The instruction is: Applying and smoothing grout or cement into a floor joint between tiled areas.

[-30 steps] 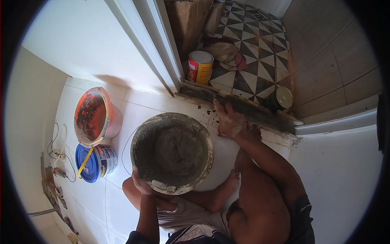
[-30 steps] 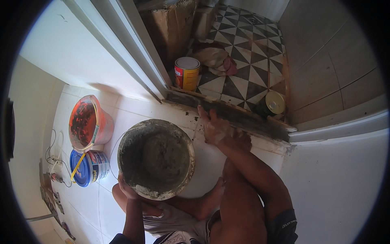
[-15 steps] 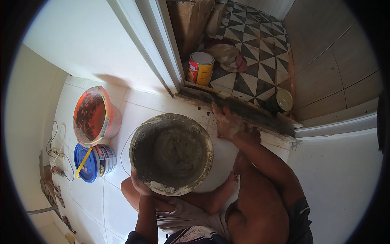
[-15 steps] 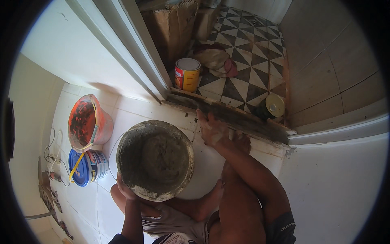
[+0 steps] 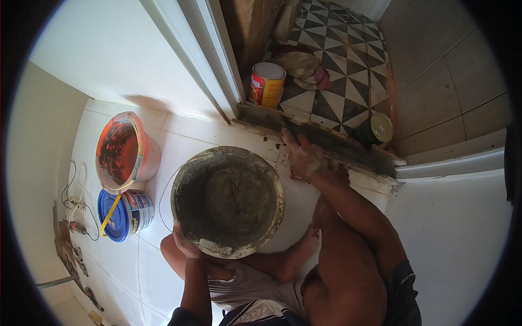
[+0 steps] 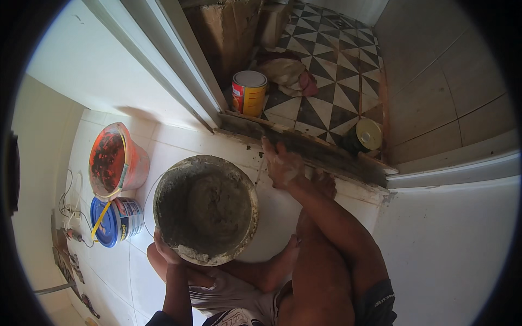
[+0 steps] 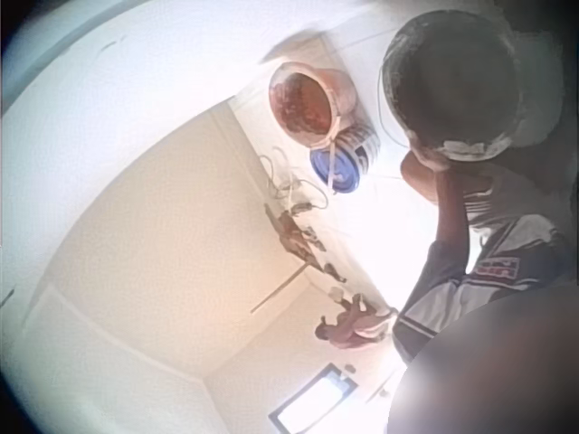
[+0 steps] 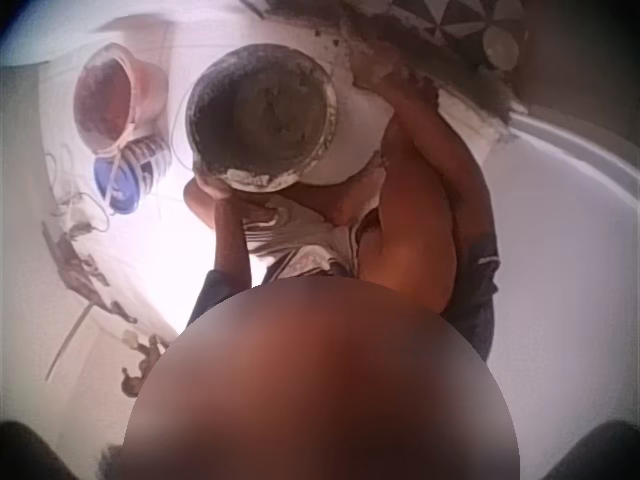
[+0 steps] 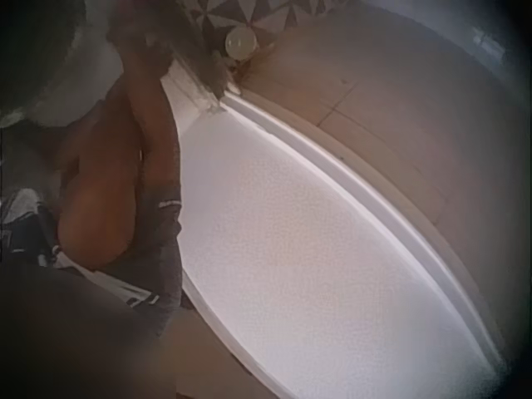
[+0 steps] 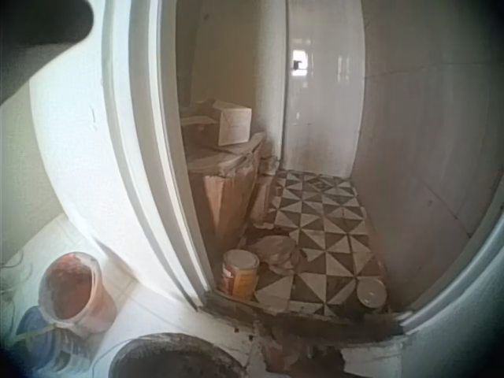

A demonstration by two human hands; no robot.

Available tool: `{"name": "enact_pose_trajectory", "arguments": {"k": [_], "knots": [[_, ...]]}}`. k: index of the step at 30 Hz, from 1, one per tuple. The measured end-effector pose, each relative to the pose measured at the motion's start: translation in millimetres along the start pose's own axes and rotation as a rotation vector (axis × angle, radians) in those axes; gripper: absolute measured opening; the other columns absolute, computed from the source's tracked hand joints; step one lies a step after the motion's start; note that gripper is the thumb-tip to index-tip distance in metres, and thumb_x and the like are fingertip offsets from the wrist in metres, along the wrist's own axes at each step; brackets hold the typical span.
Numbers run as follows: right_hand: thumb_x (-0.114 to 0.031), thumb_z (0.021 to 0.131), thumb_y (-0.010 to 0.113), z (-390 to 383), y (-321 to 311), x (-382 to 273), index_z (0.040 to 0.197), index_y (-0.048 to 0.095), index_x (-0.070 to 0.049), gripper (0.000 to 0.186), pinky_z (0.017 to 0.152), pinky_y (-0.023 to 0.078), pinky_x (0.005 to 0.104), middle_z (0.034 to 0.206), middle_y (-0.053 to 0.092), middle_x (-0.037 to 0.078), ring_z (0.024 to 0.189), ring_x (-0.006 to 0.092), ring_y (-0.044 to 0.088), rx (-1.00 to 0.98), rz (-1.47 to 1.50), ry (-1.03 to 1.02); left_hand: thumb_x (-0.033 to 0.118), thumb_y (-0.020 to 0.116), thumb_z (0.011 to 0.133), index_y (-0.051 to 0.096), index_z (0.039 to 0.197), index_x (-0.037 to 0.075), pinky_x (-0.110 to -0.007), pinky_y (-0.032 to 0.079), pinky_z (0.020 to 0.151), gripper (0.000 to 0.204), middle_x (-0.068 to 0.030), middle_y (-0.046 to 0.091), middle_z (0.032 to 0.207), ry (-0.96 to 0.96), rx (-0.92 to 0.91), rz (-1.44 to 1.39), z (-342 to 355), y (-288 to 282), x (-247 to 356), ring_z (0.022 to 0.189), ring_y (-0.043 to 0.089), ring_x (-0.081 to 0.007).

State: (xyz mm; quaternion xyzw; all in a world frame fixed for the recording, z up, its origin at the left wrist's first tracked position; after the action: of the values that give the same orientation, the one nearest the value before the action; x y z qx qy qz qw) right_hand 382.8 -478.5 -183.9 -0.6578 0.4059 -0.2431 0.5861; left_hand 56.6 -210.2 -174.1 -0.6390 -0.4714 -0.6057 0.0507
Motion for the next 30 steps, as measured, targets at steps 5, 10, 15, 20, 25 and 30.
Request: {"name": "enact_pose_trajectory", "arguments": {"k": [5,10,15,20,25,30], "knots": [[-0.025,0.099,0.057,-5,-4,6,0.162,0.026,-0.02,0.071,0.08,0.059,0.0484,0.128,0.06,0.019,0.091,0.0381,0.072,-0.01,0.083,0.058,0.039,0.041,0.105,0.052,0.144,0.0,-0.04,0.04,0.114,0.056,-0.0121,0.06,0.142,-0.038,0.017,-0.087,2,-1,-3,0.13,0.056,-0.028],[-0.024,0.1,0.057,-15,-11,13,0.16,0.031,-0.019,0.066,0.076,0.059,0.0506,0.119,0.06,0.02,0.086,0.0397,0.072,0.143,0.184,-0.01,0.04,0.04,0.108,0.058,0.136,0.0,-0.039,0.043,0.11,0.051,-0.0115,0.064,0.135,0.034,0.014,-0.018,2,1,0,0.124,0.059,-0.0256],[-0.024,0.099,0.058,-25,-9,23,0.158,0.037,-0.02,0.063,0.07,0.06,0.052,0.116,0.061,0.02,0.078,0.0406,0.072,0.18,0.116,-0.013,0.039,0.041,0.108,0.059,0.134,0.0,-0.038,0.043,0.11,0.05,-0.0116,0.065,0.133,0.016,0.005,-0.047,0,11,4,0.122,0.06,-0.0253],[-0.024,0.098,0.06,-40,-10,33,0.156,0.043,-0.025,0.06,0.066,0.06,0.0504,0.11,0.064,0.019,0.072,0.0407,0.07,0.274,0.088,0.01,0.04,0.041,0.109,0.06,0.134,0.0,-0.038,0.043,0.11,0.051,-0.0116,0.065,0.133,-0.014,0.069,-0.052,0,10,3,0.122,0.06,-0.0251],[-0.023,0.095,0.063,-45,-11,43,0.156,0.042,-0.021,0.064,0.066,0.061,0.0496,0.11,0.064,0.017,0.07,0.0386,0.072,0.252,0.033,-0.021,0.039,0.04,0.109,0.059,0.135,-0.001,-0.039,0.043,0.11,0.051,-0.0115,0.065,0.133,0.014,0.06,0.017,0,8,5,0.122,0.059,-0.0249],[-0.022,0.094,0.064,-51,-10,54,0.156,0.042,-0.024,0.066,0.065,0.061,0.0464,0.113,0.064,0.016,0.07,0.0363,0.073,0.242,0.014,-0.018,0.038,0.04,0.109,0.059,0.135,-0.001,-0.039,0.043,0.11,0.051,-0.0115,0.064,0.134,-0.013,0.013,-0.063,-1,14,5,0.123,0.059,-0.025]]}}
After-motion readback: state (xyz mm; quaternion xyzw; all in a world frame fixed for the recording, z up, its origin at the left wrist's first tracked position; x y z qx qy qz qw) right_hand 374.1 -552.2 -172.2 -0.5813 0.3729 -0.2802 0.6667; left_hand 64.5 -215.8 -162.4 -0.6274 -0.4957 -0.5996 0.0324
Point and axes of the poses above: each hand's wrist, its own z-axis towards the middle knuckle, its own y-axis out of the palm, x = y × z, the point moved 4 cm from there along z, towards the middle knuckle
